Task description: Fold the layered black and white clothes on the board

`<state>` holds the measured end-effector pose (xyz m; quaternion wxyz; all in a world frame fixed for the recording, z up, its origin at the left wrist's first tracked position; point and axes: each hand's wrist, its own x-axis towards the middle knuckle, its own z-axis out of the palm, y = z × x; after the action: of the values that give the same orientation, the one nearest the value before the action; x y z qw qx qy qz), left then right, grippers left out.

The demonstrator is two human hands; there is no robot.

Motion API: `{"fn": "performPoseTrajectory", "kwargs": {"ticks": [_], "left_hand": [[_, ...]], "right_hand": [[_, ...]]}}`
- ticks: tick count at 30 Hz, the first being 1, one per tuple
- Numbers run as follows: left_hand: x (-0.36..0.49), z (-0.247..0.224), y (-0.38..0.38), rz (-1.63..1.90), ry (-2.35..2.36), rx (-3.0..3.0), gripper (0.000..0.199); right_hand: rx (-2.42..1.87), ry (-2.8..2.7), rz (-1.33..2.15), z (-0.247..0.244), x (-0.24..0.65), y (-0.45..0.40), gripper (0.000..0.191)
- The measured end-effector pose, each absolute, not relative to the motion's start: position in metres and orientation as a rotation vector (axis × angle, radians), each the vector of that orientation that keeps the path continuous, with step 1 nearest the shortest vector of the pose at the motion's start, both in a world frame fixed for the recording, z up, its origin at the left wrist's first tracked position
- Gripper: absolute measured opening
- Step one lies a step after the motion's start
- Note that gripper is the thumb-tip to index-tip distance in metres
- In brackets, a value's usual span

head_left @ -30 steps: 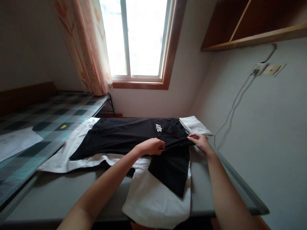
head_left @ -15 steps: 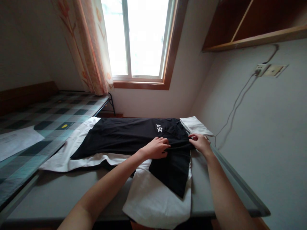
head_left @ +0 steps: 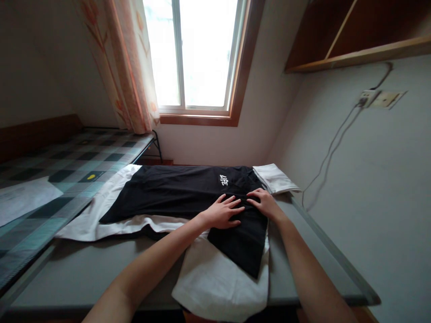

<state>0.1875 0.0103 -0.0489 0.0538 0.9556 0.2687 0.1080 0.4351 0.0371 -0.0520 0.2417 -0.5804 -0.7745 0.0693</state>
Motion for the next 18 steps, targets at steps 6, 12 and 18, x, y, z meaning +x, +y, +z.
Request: {"fn": "performPoseTrajectory", "kwargs": {"ticks": [6, 12, 18], "left_hand": [[0.188, -0.049, 0.009, 0.311, 0.778, 2.926, 0.051], [0.185, -0.035, 0.015, 0.392, 0.902, 2.969, 0.042], [0.178, -0.018, 0.021, 0.253, 0.994, 2.837, 0.015]], "right_hand": [[-1.69, -2.13, 0.13, -0.055, 0.432, 0.037, 0.02], [-1.634, -2.04, 0.181, -0.049, 0.432, 0.036, 0.019], [-1.347, -2.088, 0.479, -0.033, 0.423, 0.026, 0.025]]}}
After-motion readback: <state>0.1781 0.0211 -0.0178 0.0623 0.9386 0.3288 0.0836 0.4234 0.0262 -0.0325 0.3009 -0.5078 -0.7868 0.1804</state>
